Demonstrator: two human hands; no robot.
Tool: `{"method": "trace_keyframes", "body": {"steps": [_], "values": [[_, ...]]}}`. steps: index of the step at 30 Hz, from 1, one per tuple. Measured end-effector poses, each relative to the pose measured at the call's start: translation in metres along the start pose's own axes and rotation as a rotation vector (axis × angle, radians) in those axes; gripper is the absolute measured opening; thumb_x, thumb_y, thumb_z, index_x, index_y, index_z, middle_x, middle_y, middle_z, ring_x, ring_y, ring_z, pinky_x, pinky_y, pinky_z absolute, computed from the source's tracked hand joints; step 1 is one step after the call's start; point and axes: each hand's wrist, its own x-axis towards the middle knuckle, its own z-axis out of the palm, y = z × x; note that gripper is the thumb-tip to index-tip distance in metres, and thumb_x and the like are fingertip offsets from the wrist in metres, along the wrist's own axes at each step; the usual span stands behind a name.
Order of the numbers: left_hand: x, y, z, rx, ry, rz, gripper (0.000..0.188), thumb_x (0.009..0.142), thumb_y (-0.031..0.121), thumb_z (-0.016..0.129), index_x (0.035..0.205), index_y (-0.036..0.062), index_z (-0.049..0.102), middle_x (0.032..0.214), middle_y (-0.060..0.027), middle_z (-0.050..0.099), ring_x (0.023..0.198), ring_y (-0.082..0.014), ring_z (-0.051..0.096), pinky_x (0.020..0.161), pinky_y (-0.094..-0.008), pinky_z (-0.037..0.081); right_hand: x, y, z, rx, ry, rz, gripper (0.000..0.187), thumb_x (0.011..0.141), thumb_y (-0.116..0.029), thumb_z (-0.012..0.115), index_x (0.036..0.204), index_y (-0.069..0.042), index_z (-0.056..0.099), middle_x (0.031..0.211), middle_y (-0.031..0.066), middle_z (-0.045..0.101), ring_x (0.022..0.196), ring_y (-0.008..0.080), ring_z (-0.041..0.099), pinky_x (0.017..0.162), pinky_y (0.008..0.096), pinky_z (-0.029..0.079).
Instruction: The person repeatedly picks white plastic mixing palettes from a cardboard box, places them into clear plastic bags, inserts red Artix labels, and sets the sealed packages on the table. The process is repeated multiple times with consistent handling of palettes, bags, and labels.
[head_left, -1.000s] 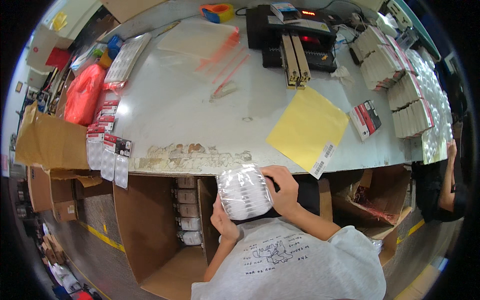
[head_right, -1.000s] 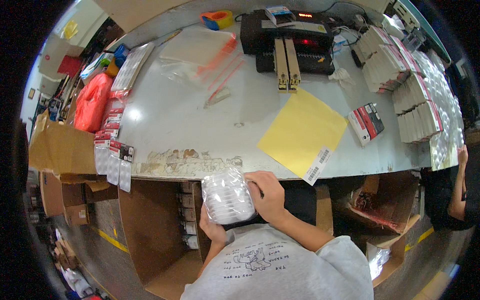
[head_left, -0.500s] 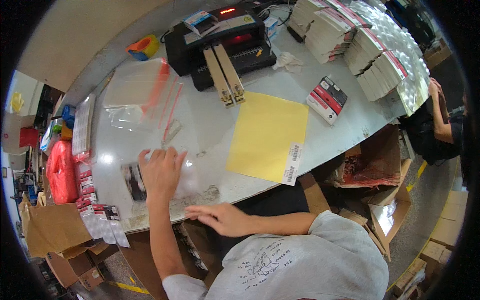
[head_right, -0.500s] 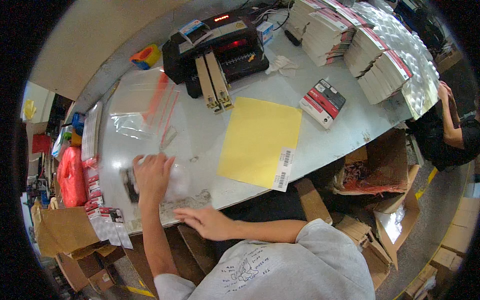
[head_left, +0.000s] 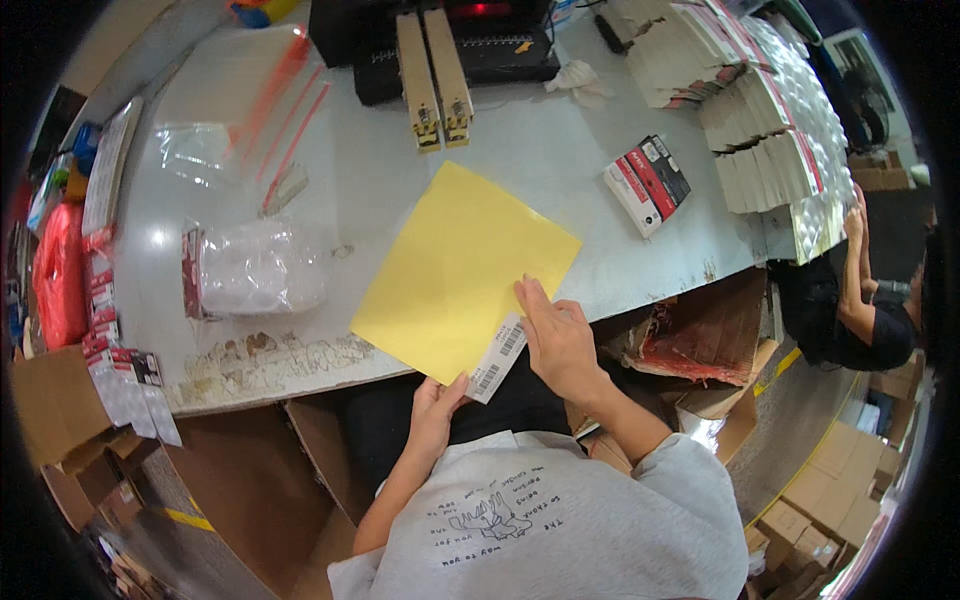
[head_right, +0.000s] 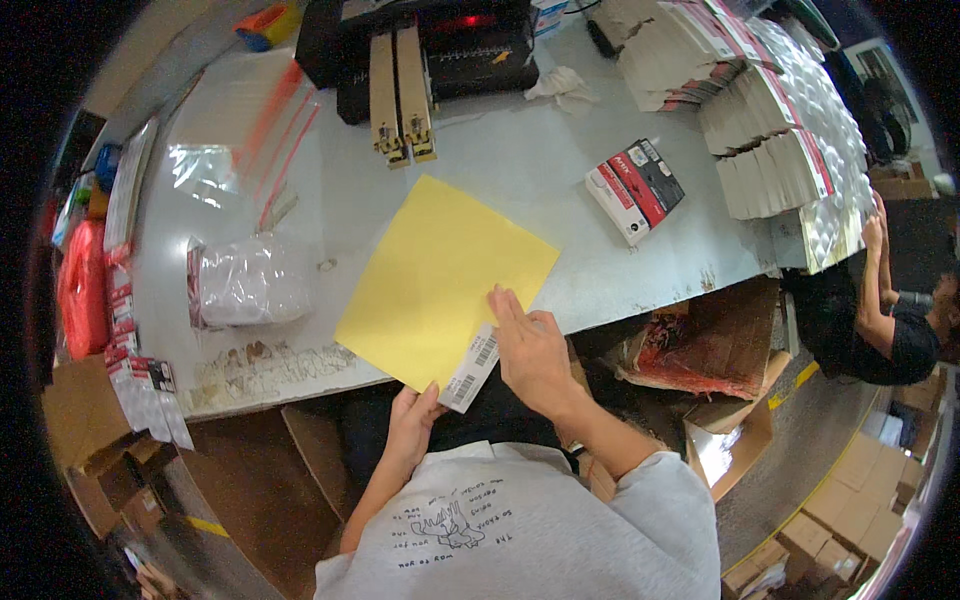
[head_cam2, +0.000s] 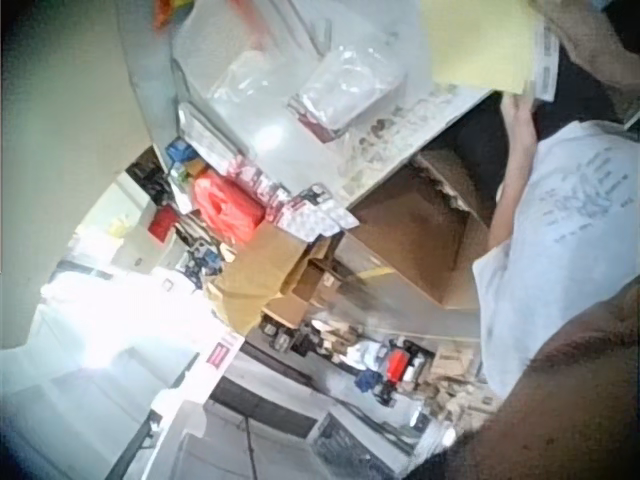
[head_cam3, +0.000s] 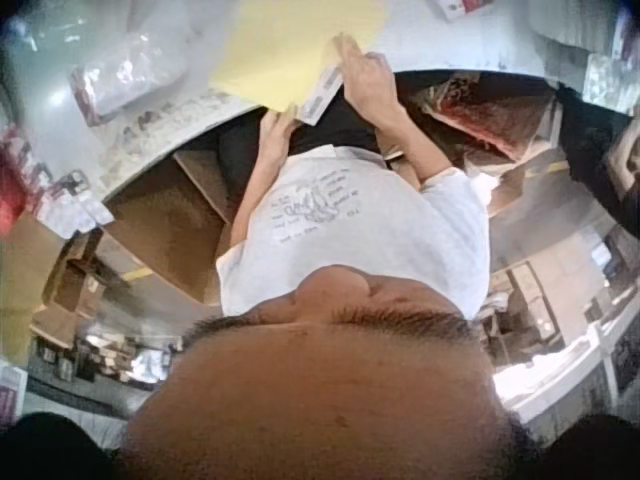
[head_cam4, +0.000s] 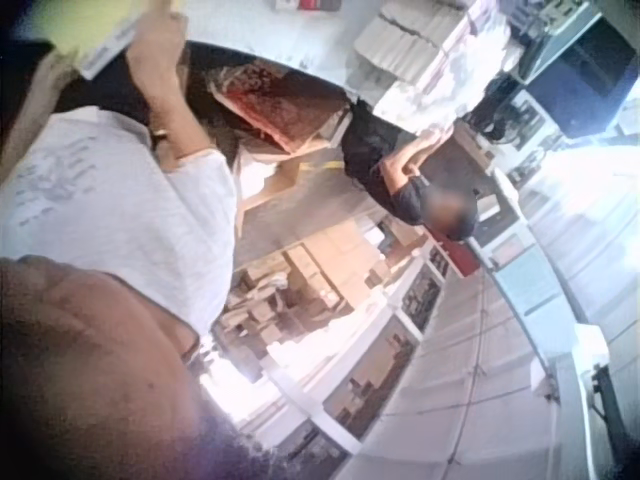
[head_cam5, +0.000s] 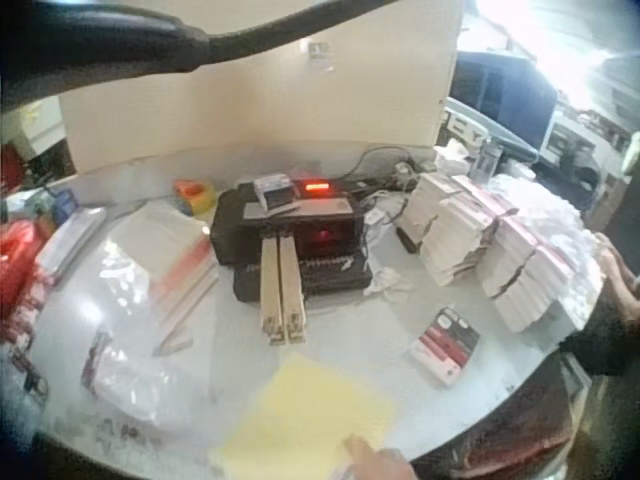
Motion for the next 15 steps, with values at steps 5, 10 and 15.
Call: {"method": "trace_keyframes", "body": {"steps": [5, 10, 15], "values": [[0.002, 0.012, 0.012, 0.15, 0.025, 0.069, 0.04, 0.074, 0.007, 0.074, 0.11, -0.0026, 0.058, 0.104, -0.0079, 0.062, 0.092, -0.0155, 0.058, 0.079, -0.0268, 0.046, 0.002, -0.005, -0.005, 0.374, 0.013, 0.232, 0.039, 0.076, -0.014, 0.072, 0.113, -0.009, 0.062, 0.098, 0.0034, 0.069, 0.087, 0.0117, 0.064, 0.079, 0.0287, 0.042], [0.008, 0.026, 0.01, 0.336, -0.285, 0.068, 0.045, 0.071, 0.007, 0.075, 0.112, -0.0004, 0.057, 0.103, -0.0051, 0.061, 0.091, -0.0158, 0.057, 0.08, -0.0284, 0.046, 0.01, 0.005, -0.007, 0.584, -0.016, 0.217, 0.034, 0.069, -0.014, 0.076, 0.102, -0.012, 0.069, 0.097, 0.0012, 0.067, 0.097, 0.0196, 0.058, 0.087, 0.0292, 0.04], [0.016, 0.024, 0.006, 0.299, -0.238, 0.02, 0.054, 0.067, 0.007, 0.076, 0.116, -0.0008, 0.055, 0.108, -0.0076, 0.061, 0.097, -0.0184, 0.057, 0.088, -0.0324, 0.044, 0.014, 0.009, -0.004, 0.482, -0.022, 0.053, 0.028, 0.068, -0.015, 0.075, 0.095, -0.011, 0.071, 0.096, 0.0004, 0.065, 0.1, 0.0191, 0.055, 0.088, 0.032, 0.037]]}}
